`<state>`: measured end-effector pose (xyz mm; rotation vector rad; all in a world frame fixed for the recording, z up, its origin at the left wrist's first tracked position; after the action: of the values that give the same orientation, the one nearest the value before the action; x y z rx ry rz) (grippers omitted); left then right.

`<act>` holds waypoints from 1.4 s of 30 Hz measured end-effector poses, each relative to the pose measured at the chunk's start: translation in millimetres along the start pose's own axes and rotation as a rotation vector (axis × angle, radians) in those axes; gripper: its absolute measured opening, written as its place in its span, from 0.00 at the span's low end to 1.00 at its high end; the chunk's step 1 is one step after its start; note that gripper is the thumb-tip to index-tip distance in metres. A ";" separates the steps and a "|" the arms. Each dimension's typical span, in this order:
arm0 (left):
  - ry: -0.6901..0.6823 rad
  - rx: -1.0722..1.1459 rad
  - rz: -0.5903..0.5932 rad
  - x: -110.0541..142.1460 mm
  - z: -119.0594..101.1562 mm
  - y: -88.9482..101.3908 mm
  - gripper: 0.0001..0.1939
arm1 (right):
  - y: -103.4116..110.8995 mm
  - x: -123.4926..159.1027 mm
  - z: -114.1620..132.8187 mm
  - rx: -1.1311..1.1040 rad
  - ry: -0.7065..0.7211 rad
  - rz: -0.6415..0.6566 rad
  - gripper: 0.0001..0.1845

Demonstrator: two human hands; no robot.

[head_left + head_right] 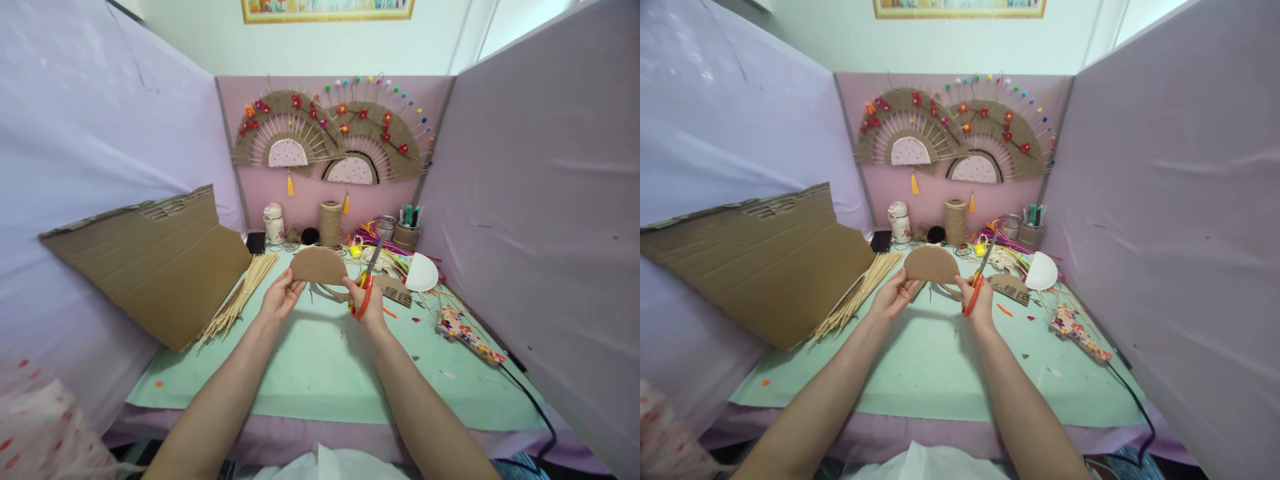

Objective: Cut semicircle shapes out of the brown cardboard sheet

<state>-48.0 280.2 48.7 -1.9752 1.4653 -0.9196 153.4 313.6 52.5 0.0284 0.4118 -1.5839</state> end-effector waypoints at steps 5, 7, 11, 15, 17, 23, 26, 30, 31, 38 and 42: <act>-0.210 -0.182 -0.080 8.2 -33.2 4.8 0.09 | 16.2 -6.9 0.6 -0.005 0.037 -0.160 0.21; -0.350 -0.221 -0.229 12.6 -53.1 16.9 0.08 | 22.2 -10.1 -1.4 -0.099 0.023 -0.227 0.23; -0.417 -0.278 -0.405 12.0 -67.7 34.4 0.04 | 22.7 -12.4 -7.7 -0.223 -0.049 -0.245 0.25; -0.285 -0.397 -0.263 4.0 -47.7 22.9 0.11 | 14.7 -9.1 -8.6 -0.145 -0.043 -0.161 0.23; -0.094 -0.452 -0.068 1.3 -21.4 7.2 0.14 | 8.8 -6.0 -9.3 -0.078 -0.037 -0.110 0.22; 0.052 -0.241 0.008 7.5 2.9 -6.4 0.10 | -9.5 1.7 -11.5 0.069 -0.021 0.067 0.20; -0.104 -0.060 -0.131 6.5 -27.7 8.0 0.06 | -12.4 3.0 -7.3 0.442 0.046 0.193 0.18; -0.222 0.066 -0.199 5.9 -62.4 25.4 0.07 | -21.4 14.5 -12.1 1.065 0.039 0.521 0.15; -0.215 0.052 -0.221 5.6 -65.4 28.7 0.06 | -23.8 19.0 -12.9 1.136 0.036 0.590 0.14; -0.150 -0.049 -0.313 1.3 -61.8 39.7 0.06 | -30.9 43.3 -7.4 1.343 0.022 0.777 0.09; -0.107 -0.098 -0.344 -4.2 -58.2 47.2 0.08 | -29.0 52.0 -3.5 1.434 0.012 0.784 0.10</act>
<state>-122.4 270.3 50.4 -2.3582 1.1519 -0.8773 121.1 264.6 42.3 1.1425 -0.7268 -0.8044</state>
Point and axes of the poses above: each hand's wrist, its own x-axis away from the middle knuckle, its own y-axis out of the back of the hand, z = x × y, the point moved 7 cm from there along -x, towards the middle knuckle, and after that the axes turned 9 degrees about y, right-handed, at the moved point
